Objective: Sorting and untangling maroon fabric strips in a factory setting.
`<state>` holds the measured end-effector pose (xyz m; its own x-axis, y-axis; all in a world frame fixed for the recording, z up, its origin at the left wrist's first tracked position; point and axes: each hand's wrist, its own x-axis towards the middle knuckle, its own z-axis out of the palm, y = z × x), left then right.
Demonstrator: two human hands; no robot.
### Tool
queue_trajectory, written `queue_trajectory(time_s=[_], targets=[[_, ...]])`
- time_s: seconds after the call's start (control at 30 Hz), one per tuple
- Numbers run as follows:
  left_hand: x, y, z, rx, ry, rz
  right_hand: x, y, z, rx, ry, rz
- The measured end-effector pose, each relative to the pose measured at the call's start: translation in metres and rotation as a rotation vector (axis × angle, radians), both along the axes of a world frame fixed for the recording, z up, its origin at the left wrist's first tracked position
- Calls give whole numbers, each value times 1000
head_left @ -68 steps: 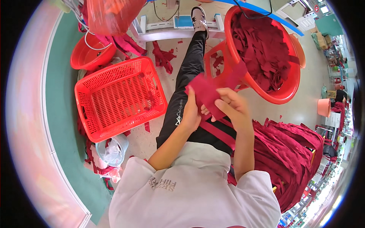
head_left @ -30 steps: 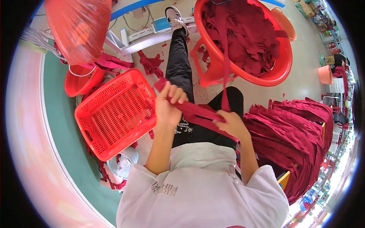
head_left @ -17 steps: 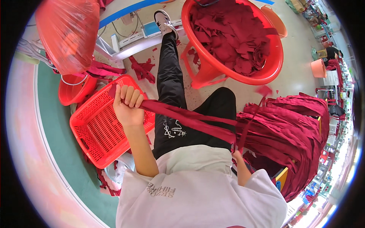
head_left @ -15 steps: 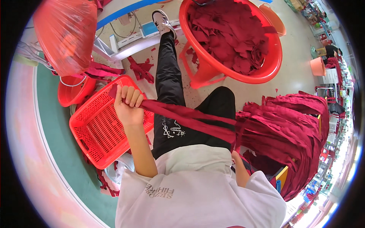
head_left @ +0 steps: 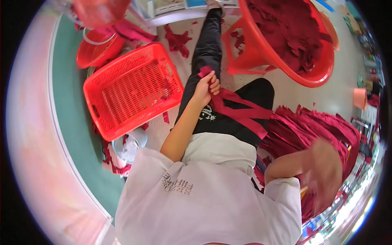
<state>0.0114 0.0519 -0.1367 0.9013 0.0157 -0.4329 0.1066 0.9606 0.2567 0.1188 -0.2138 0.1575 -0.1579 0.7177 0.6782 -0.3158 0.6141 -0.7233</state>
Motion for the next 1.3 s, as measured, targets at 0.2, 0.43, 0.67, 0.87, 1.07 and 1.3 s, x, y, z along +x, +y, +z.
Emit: queue_trajectory(time_s=[0.2,0.43,0.67,0.87,1.07,1.3], targets=[[-5,1,-13,-19,2,26,-52,78,110,314,-479,472],[2,-3,-4,60,5,10,-68,65,136,412,-449,104],[-4,4,-8,85,61,32,-48,39,147,894,-899,-459],[-4,-1,-12,52,55,35,-40,42,139,864,-835,-337],[-3,1,-9,62,37,31,-34,41,128,824,-785,-239],[-2,2,-9,62,52,26,-25,41,117,789,-739,-127]])
